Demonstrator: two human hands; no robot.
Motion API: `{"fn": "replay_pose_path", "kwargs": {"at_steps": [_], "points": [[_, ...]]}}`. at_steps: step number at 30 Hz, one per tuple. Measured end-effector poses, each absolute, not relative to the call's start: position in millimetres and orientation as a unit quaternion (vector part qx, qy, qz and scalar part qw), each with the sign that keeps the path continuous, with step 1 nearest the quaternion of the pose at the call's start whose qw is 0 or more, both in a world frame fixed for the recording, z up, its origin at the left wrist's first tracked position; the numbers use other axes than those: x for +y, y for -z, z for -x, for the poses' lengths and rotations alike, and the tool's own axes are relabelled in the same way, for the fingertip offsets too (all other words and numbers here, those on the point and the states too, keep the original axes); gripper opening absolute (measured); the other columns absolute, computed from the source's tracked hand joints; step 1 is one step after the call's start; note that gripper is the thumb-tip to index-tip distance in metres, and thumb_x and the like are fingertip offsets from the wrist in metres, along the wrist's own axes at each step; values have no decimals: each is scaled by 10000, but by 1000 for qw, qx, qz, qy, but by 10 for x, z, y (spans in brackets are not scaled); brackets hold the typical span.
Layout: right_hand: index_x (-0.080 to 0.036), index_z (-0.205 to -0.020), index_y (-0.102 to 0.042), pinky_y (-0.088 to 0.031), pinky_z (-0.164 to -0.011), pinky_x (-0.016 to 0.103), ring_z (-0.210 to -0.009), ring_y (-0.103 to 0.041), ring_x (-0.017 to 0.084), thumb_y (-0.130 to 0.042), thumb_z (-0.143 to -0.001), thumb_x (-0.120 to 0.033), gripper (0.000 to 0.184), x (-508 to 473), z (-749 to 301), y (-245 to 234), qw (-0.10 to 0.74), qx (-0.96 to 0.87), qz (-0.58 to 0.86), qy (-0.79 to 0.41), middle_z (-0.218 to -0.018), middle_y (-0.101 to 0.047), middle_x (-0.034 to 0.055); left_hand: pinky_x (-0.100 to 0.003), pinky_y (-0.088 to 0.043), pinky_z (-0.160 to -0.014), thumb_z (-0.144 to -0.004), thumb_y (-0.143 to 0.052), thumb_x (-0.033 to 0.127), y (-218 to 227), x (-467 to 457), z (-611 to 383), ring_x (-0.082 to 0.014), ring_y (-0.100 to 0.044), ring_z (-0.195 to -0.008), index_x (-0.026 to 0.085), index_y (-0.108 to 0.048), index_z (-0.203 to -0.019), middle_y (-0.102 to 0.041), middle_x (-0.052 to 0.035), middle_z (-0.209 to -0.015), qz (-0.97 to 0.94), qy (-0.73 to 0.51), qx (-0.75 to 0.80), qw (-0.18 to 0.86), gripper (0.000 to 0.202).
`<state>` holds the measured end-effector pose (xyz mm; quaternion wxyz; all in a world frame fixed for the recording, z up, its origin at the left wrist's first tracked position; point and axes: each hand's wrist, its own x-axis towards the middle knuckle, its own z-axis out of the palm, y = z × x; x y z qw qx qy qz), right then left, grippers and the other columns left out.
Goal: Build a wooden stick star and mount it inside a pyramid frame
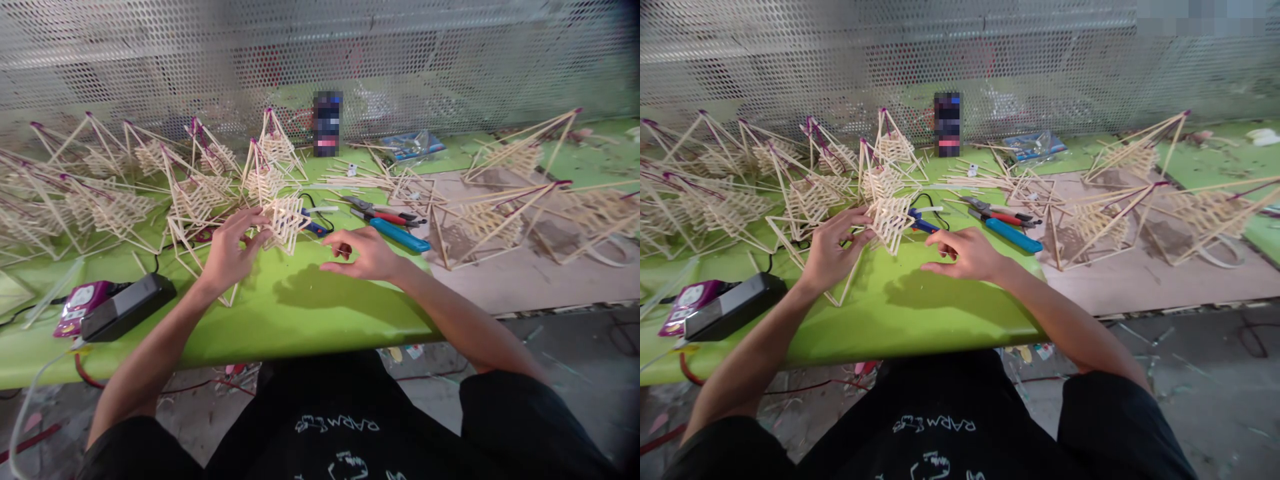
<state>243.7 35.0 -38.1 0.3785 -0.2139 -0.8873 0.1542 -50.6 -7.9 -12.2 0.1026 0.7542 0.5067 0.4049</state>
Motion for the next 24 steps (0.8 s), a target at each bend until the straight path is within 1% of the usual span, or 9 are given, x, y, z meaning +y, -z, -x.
{"fn": "replay_pose_path", "kwargs": {"at_steps": [2, 4, 5, 7, 10, 12, 17, 21, 24], "points": [[-211, -1147, -649, -416, -506, 203, -481, -490, 73, -742, -826, -619, 528, 323, -2443, 372, 430, -868, 192, -160, -668, -629, -48, -289, -634, -729, -957, -634, 281, 130, -79, 500, -239, -686, -1154, 190, -730, -1095, -679, -101, -1315, -756, -399, 508, 103, 192], [-208, -1193, -646, -366, -462, 202, -443, -409, 65, -620, -872, -692, 582, 302, -2458, 361, 471, -851, 168, -162, -622, -567, -65, -282, -630, -728, -961, -633, 296, 136, -83, 491, -238, -682, -1155, 191, -732, -1098, -677, -103, -1310, -758, -397, 506, 110, 199], [-213, -1190, -657, -354, -459, 208, -436, -394, 70, -546, -922, -688, 557, 294, -2464, 354, 488, -844, 158, -154, -597, -544, -67, -278, -628, -728, -961, -634, 301, 138, -86, 486, -238, -679, -1159, 192, -732, -1101, -675, -105, -1309, -758, -397, 504, 114, 203], [-227, -1139, -693, -368, -492, 222, -454, -436, 84, -450, -1032, -559, 425, 280, -2470, 334, 504, -840, 164, -119, -594, -577, -49, -273, -623, -725, -961, -634, 306, 142, -89, 477, -237, -676, -1165, 196, -732, -1103, -677, -105, -1306, -760, -394, 502, 120, 204], [-210, -1053, -719, -412, -557, 230, -530, -554, 93, -487, -1051, -290, 246, 267, -2451, 292, 489, -845, 203, -75, -730, -721, -3, -277, -624, -726, -962, -634, 311, 143, -89, 466, -240, -674, -1170, 195, -732, -1100, -679, -106, -1304, -761, -391, 503, 121, 205], [-193, -1047, -716, -423, -571, 224, -557, -590, 89, -544, -1019, -214, 176, 269, -2426, 274, 476, -850, 216, -63, -815, -766, 17, -283, -625, -732, -963, -631, 311, 144, -86, 462, -240, -678, -1163, 190, -732, -1097, -678, -111, -1303, -763, -389, 501, 122, 206], [-190, -1122, -708, -419, -582, 226, -570, -604, 92, -599, -1004, -220, 163, 316, -2400, 338, 453, -867, 206, -9, -770, -759, -1, -289, -625, -745, -965, -631, 310, 154, -87, 465, -240, -676, -1164, 181, -731, -1102, -675, -120, -1297, -769, -385, 497, 118, 212], [-229, -1054, -749, -401, -590, 242, -569, -591, 89, -660, -978, -294, 134, 365, -2431, 448, 425, -878, 201, 91, -714, -731, -21, -306, -631, -763, -971, -622, 308, 167, -89, 475, -247, -670, -1181, 183, -726, -1121, -668, -123, -1315, -773, -383, 491, 125, 221], [-237, -1040, -761, -440, -638, 247, -629, -629, 102, -641, -987, -283, 139, 383, -2441, 494, 396, -887, 200, 129, -732, -739, -10, -314, -634, -763, -972, -618, 312, 176, -83, 475, -251, -669, -1182, 181, -725, -1123, -670, -130, -1310, -776, -380, 489, 124, 226]]}}
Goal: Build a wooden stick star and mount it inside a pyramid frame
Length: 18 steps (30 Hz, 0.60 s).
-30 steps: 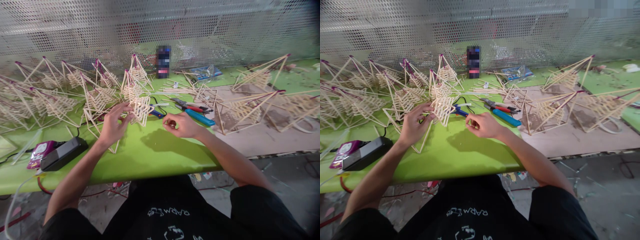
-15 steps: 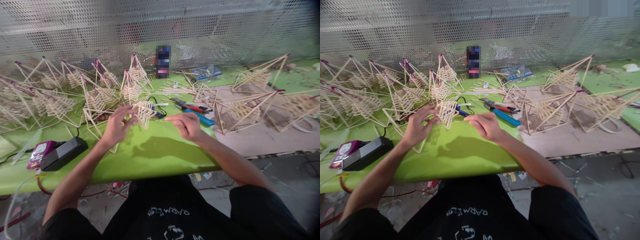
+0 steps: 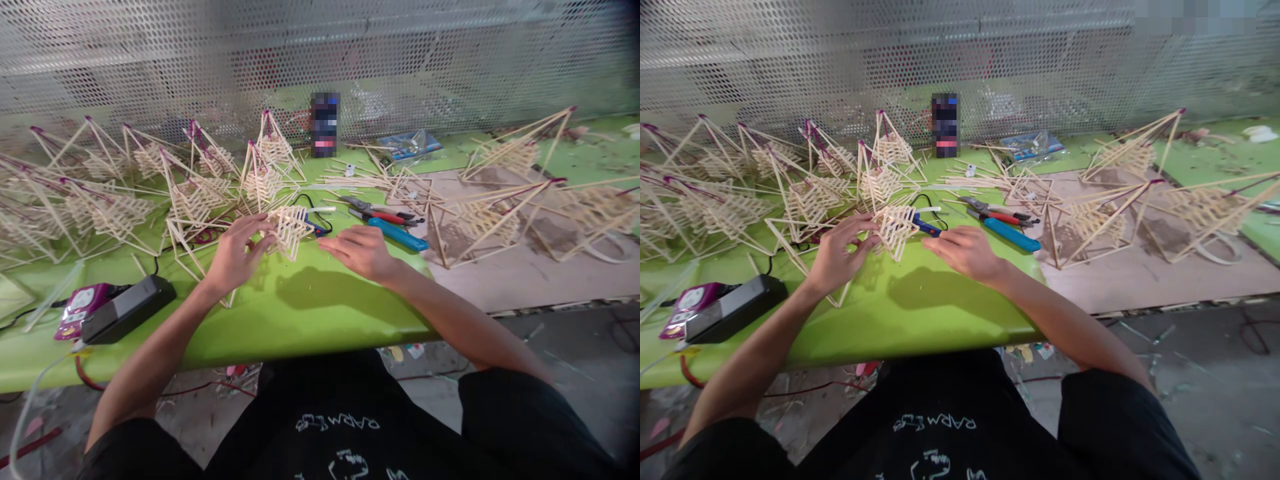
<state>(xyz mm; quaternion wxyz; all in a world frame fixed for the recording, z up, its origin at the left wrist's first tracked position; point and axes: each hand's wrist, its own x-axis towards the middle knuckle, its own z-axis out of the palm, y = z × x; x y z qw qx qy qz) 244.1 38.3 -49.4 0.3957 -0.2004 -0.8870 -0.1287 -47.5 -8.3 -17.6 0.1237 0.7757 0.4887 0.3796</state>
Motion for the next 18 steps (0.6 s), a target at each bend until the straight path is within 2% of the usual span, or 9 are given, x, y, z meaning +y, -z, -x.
{"fn": "replay_pose_path", "kwargs": {"at_steps": [3, 9, 14, 18], "points": [[-231, -1053, -746, -476, -681, 256, -679, -661, 115, -594, -1010, -258, 160, 381, -2425, 486, 366, -897, 202, 145, -771, -763, -11, -310, -633, -745, -967, -626, 316, 184, -79, 472, -249, -681, -1155, 180, -729, -1110, -678, -131, -1295, -777, -380, 487, 119, 223], [-173, -1200, -683, -491, -712, 281, -773, -708, 139, -577, -1009, -186, 219, 366, -2402, 451, 343, -902, 194, 176, -885, -800, 6, -315, -633, -752, -968, -629, 309, 197, -79, 481, -246, -685, -1144, 185, -726, -1141, -666, -130, -1323, -776, -378, 491, 122, 233], [-189, -1318, -632, -490, -773, 312, -873, -722, 166, -523, -1017, -153, 323, 392, -2428, 491, 299, -917, 216, 150, -982, -808, 28, -310, -627, -737, -967, -629, 297, 192, -80, 473, -248, -676, -1159, 183, -727, -1131, -675, -130, -1303, -778, -381, 486, 118, 223], [-205, -1312, -628, -479, -852, 336, -967, -711, 180, -495, -1010, -117, 341, 414, -2435, 488, 280, -926, 213, 136, -1121, -788, 46, -337, -632, -752, -967, -627, 302, 186, -79, 465, -254, -684, -1144, 181, -728, -1125, -676, -134, -1307, -781, -375, 486, 119, 223]]}}
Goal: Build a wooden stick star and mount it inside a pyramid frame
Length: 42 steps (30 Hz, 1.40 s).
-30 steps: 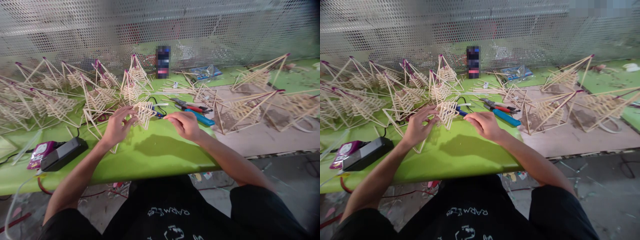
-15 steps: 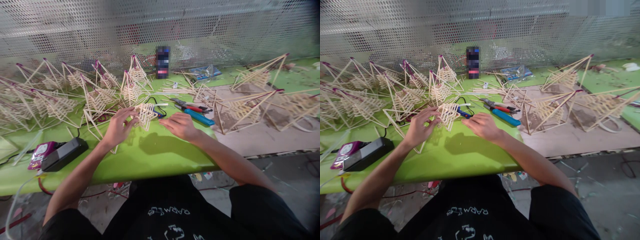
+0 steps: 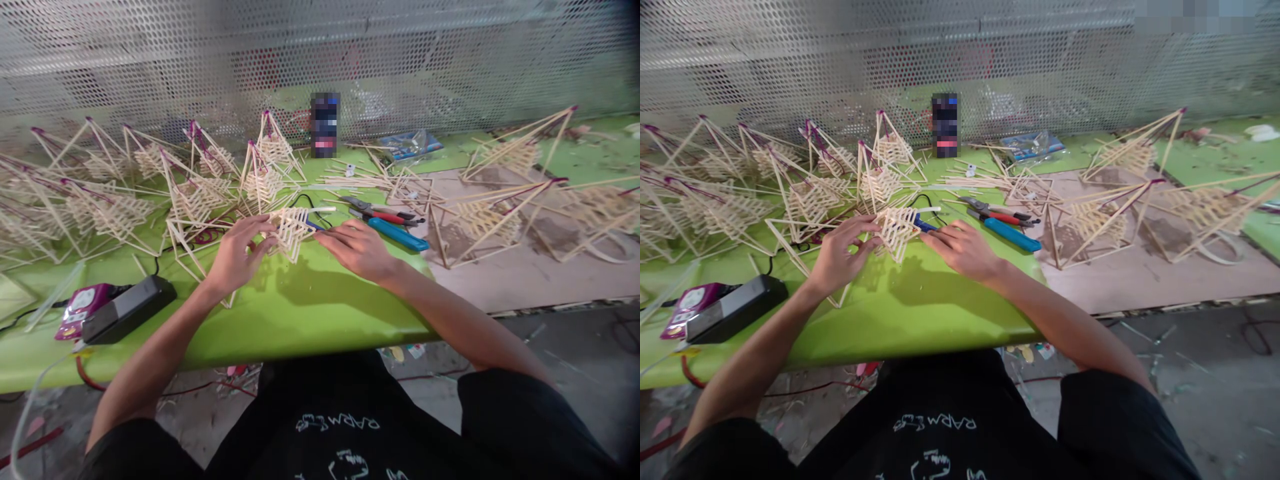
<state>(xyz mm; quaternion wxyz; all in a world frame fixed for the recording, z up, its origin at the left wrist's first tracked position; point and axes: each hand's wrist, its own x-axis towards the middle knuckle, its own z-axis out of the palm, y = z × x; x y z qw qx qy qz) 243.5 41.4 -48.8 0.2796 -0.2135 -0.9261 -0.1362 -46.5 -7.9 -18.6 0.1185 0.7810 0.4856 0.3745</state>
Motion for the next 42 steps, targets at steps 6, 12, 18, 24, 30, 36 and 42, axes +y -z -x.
{"fn": "replay_pose_path", "kwargs": {"at_steps": [6, 12, 18, 24, 30, 36, 42], "points": [[-179, -1215, -637, -454, -822, 336, -927, -703, 188, -437, -1023, -96, 290, 433, -2419, 458, 253, -930, 221, 149, -1084, -787, 57, -352, -639, -770, -973, -618, 328, 171, -82, 450, -254, -682, -1153, 186, -723, -1113, -681, -126, -1305, -780, -376, 485, 123, 226], [-154, -1146, -660, -444, -816, 346, -918, -687, 208, -461, -1024, -118, 236, 444, -2406, 453, 224, -939, 228, 125, -1015, -778, 92, -347, -642, -768, -971, -615, 339, 178, -90, 445, -252, -678, -1164, 195, -722, -1102, -683, -125, -1298, -778, -377, 486, 127, 222], [-140, -1233, -632, -447, -793, 345, -890, -675, 210, -426, -1031, -107, 290, 447, -2386, 469, 192, -946, 223, 139, -980, -771, 94, -355, -643, -776, -967, -623, 324, 175, -96, 446, -257, -679, -1165, 192, -720, -1096, -680, -118, -1315, -778, -369, 492, 129, 208], [-135, -1238, -624, -456, -806, 357, -927, -676, 221, -439, -1020, -101, 288, 457, -2370, 501, 172, -949, 213, 154, -1017, -767, 107, -339, -640, -764, -969, -626, 313, 173, -96, 444, -254, -684, -1158, 185, -716, -1099, -680, -116, -1314, -781, -368, 490, 125, 204], [-138, -1074, -668, -485, -821, 365, -910, -686, 226, -475, -1002, -96, 210, 473, -2353, 531, 188, -949, 217, 135, -955, -763, 108, -335, -639, -759, -971, -625, 332, 182, -94, 446, -257, -680, -1172, 191, -715, -1092, -680, -115, -1302, -780, -375, 484, 127, 206], [-168, -1036, -656, -497, -754, 292, -810, -664, 168, -505, -1026, -192, 153, 381, -2307, 532, 325, -923, 199, 58, -908, -745, 65, -342, -641, -772, -968, -629, 335, 176, -103, 448, -259, -678, -1172, 193, -718, -1097, -679, -113, -1311, -776, -374, 490, 131, 211], [-203, -1007, -684, -403, -608, 253, -595, -563, 107, -613, -981, -238, 84, 305, -2372, 486, 400, -889, 174, 137, -724, -674, -17, -353, -642, -772, -973, -615, 337, 169, -99, 438, -252, -692, -1141, 187, -718, -1101, -677, -125, -1313, -779, -374, 483, 139, 222]]}}
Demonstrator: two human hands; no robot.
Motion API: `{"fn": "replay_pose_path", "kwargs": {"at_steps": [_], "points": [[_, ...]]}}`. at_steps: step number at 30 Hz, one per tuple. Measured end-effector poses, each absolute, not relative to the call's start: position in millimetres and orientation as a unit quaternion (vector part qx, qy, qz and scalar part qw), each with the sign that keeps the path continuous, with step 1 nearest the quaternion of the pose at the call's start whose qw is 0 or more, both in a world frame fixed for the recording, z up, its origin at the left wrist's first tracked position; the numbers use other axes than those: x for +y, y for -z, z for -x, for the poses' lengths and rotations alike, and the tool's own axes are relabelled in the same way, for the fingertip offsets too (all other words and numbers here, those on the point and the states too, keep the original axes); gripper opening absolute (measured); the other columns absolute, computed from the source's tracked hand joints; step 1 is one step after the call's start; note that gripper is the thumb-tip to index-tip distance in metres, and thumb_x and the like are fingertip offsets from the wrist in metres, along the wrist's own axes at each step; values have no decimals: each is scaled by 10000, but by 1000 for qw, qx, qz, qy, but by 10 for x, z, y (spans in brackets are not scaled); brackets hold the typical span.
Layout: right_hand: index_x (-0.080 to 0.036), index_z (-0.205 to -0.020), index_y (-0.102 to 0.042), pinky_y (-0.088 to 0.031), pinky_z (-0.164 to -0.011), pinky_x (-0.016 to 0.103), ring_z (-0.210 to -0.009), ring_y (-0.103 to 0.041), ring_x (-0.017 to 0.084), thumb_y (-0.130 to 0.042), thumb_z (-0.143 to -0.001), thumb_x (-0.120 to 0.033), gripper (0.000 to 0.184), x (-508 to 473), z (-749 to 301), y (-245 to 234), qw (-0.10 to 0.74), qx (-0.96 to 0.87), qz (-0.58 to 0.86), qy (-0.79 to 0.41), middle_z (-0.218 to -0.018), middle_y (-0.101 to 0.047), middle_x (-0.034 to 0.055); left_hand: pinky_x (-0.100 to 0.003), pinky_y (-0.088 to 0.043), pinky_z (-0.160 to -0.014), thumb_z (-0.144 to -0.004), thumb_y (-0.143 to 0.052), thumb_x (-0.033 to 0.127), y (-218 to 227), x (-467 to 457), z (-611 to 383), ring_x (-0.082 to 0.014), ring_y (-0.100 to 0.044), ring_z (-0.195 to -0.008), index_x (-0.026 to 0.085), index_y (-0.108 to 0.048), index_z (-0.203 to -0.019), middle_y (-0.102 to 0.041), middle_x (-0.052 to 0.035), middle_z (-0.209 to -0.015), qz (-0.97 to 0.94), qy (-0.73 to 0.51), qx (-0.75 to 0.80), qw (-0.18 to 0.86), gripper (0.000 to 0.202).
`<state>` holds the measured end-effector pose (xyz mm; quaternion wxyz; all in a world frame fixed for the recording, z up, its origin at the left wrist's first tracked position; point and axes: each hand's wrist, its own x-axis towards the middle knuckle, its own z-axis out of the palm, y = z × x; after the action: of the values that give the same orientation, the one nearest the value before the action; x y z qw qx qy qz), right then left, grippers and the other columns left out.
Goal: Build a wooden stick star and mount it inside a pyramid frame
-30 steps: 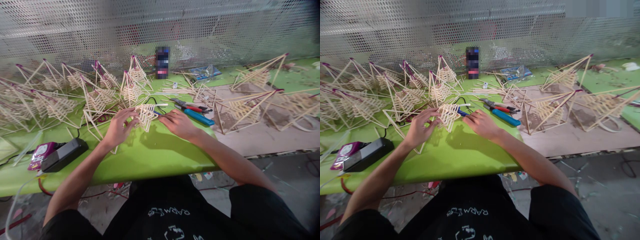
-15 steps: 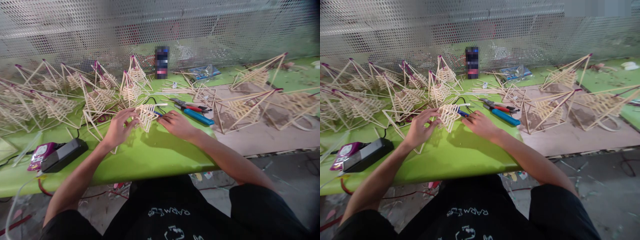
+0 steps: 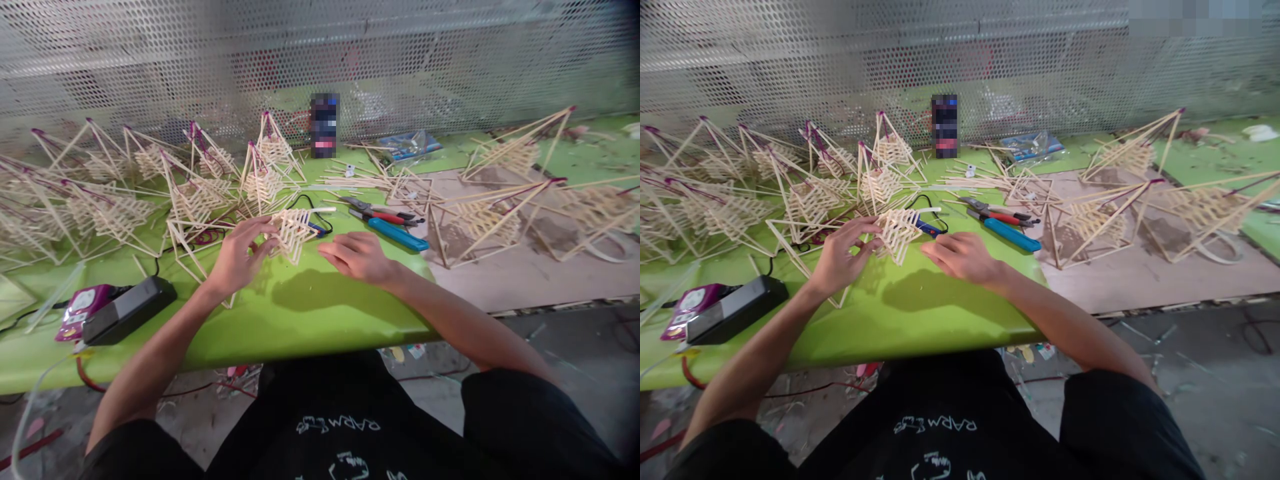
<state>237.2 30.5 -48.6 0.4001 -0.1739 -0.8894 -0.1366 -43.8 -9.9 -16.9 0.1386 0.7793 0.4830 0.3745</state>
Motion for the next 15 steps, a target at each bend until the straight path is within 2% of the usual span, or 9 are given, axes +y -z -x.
{"fn": "replay_pose_path", "kwargs": {"at_steps": [3, 5, 9, 15], "points": [[-219, -1157, -660, -412, -605, 246, -584, -556, 103, -634, -962, -209, 197, 310, -2424, 497, 420, -884, 151, 141, -686, -653, -43, -331, -636, -756, -967, -628, 337, 159, -100, 429, -257, -686, -1158, 179, -720, -1088, -685, -129, -1295, -777, -377, 486, 135, 219], [-229, -1241, -628, -439, -633, 248, -629, -591, 112, -610, -961, -172, 286, 317, -2444, 513, 426, -884, 143, 132, -728, -681, -30, -324, -633, -759, -967, -630, 337, 150, -102, 428, -255, -683, -1167, 178, -718, -1089, -687, -129, -1294, -777, -376, 487, 136, 219], [-223, -1198, -653, -501, -731, 291, -812, -665, 162, -577, -962, -160, 255, 319, -2442, 528, 419, -885, 165, 119, -949, -744, 56, -312, -631, -757, -970, -624, 349, 144, -101, 430, -254, -679, -1177, 188, -718, -1086, -688, -121, -1303, -781, -374, 479, 141, 220], [-236, -1273, -637, -456, -622, 261, -601, -572, 122, -641, -954, -209, 321, 282, -2462, 493, 463, -855, 176, 155, -686, -645, -26, -301, -634, -743, -967, -627, 356, 158, -93, 424, -247, -685, -1162, 191, -718, -1074, -703, -118, -1276, -784, -379, 471, 142, 217]]}}
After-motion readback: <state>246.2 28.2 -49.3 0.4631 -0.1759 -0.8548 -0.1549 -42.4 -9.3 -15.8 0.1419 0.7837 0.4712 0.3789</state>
